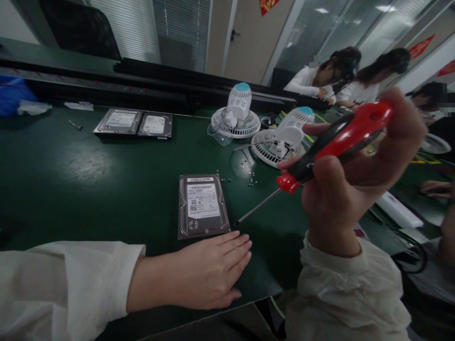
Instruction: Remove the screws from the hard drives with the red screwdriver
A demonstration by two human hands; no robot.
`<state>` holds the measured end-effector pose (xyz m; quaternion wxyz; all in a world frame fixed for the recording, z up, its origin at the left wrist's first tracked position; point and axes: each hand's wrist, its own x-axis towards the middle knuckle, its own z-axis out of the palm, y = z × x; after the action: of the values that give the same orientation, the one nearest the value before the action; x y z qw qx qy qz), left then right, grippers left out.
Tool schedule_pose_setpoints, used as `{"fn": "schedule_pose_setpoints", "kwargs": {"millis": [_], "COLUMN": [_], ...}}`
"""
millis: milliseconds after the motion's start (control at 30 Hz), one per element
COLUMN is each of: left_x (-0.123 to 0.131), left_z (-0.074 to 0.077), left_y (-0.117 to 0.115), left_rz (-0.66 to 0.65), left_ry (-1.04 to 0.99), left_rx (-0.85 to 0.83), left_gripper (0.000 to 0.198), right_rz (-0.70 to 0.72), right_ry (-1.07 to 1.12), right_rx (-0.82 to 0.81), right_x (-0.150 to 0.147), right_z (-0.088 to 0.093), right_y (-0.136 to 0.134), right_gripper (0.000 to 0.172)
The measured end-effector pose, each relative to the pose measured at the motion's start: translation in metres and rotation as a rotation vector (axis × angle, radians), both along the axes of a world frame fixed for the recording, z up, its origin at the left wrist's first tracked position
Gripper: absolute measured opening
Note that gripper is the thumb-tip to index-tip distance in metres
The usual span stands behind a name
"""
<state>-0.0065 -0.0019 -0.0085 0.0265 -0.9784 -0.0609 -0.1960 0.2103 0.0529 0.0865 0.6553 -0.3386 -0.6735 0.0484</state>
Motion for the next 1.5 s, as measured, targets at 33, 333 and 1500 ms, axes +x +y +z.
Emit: {"fn": "schedule_pose_setpoints", "kwargs": {"millis": [33, 333, 1500], "left_x": [0.000, -0.001, 0.000], "left_z": [0.000, 0.003, 0.001], "left_y": [0.000, 0.001, 0.002], "left_rz": [0.003, 0.011, 0.025], "left_ry": [-0.001, 0.011, 0.034], "left_rx": [0.001, 0.022, -0.013], "left_gripper": [0.058, 0.057, 0.060], "right_rz": [0.017, 0.145, 0.355], "right_ry": [0.002, -0.019, -0.064], "right_rx": [0.013, -0.110, 0.176], "right_x": [-0.001, -0.011, -0.010], "right_z": [-0.001, -0.009, -0.011], "right_y": [-0.002, -0.013, 0.014], "right_gripper": [0.055, 0.062, 0.062]}}
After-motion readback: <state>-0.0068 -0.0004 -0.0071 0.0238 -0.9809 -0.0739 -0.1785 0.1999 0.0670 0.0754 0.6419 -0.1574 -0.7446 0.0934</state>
